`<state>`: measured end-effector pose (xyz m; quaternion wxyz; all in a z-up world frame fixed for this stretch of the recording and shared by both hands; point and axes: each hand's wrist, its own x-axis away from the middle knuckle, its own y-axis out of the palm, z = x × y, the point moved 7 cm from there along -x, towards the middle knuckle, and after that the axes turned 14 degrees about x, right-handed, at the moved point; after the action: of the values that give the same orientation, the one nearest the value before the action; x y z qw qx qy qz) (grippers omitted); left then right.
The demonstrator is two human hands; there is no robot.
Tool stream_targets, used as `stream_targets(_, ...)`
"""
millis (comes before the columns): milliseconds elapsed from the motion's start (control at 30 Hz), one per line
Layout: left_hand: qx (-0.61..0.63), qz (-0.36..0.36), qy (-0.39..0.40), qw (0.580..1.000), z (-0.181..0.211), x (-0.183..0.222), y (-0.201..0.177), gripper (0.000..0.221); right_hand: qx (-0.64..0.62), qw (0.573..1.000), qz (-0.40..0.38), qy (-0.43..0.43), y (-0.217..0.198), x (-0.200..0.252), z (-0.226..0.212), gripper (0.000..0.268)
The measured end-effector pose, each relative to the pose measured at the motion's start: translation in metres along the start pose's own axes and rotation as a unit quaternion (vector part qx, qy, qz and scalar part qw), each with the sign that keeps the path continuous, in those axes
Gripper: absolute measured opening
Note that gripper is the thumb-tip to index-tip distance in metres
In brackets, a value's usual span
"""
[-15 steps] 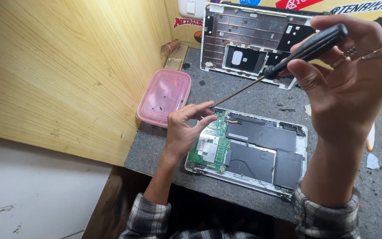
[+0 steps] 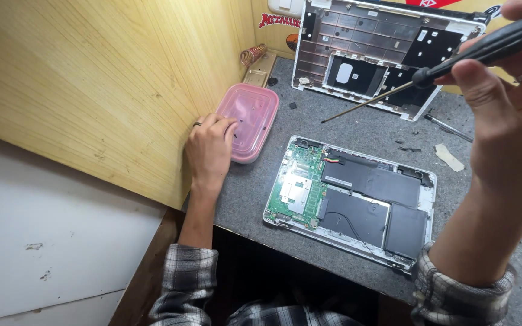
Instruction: Disassembling a laptop by removing the back cover and unscrewing internal components on a repair bench.
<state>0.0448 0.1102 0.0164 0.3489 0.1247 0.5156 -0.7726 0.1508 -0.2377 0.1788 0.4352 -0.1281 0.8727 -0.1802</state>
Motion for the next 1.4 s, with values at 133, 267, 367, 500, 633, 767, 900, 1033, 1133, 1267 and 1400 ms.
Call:
stream_targets(133, -0.043, -0.036, -0.058, 0.997, -0.005, 0.002, 0.017, 0.021, -0.027, 0.999, -0.027, -0.024, 0.01, -0.003, -0.017, 0.041)
stream_targets(267, -0.022, -0.057, -0.064, 0.996, -0.002, 0.002, 0.011, 0.046, -0.02, 0.995, -0.094, -0.02, 0.031, -0.009, -0.041, 0.041)
stream_targets(367, 0.038, -0.009, -0.039, 0.998, 0.015, 0.016, -0.012, 0.054, -0.028, 0.989, -0.143, 0.011, 0.055, -0.007, -0.053, 0.04)
stream_targets(500, 0.354, -0.11, -0.039, 0.928, 0.083, 0.07, -0.035, 0.045, -0.046, 0.979, -0.198, 0.012, 0.085, -0.001, -0.068, 0.041)
stream_targets(633, 0.455, -0.159, -0.016, 0.876, 0.1, 0.106, -0.026, 0.035, -0.018, 0.966, -0.25, -0.054, 0.109, 0.01, -0.083, 0.04)
stream_targets(767, 0.458, -0.094, 0.008, 0.884, 0.093, 0.114, -0.024, 0.027, -0.024, 0.964, -0.257, -0.061, 0.116, 0.015, -0.088, 0.038)
stream_targets(900, 0.46, -0.094, -0.003, 0.883, 0.09, 0.121, -0.019, 0.024, -0.018, 0.96, -0.272, -0.066, 0.123, 0.019, -0.085, 0.042)
stream_targets(1033, 0.449, -0.1, 0.008, 0.888, 0.087, 0.126, -0.014, 0.025, -0.014, 0.954, -0.289, -0.078, 0.13, 0.021, -0.085, 0.042)
stream_targets(1133, 0.447, -0.101, 0.012, 0.889, 0.086, 0.127, -0.014, 0.024, -0.017, 0.952, -0.296, -0.08, 0.131, 0.022, -0.086, 0.04)
stream_targets(1267, 0.444, -0.097, 0.02, 0.891, 0.085, 0.128, -0.012, 0.026, -0.012, 0.95, -0.299, -0.084, 0.131, 0.021, -0.086, 0.039)
stream_targets(1400, 0.454, -0.095, 0.015, 0.886, 0.087, 0.126, -0.015, 0.024, -0.007, 0.951, -0.297, -0.083, 0.131, 0.021, -0.086, 0.038)
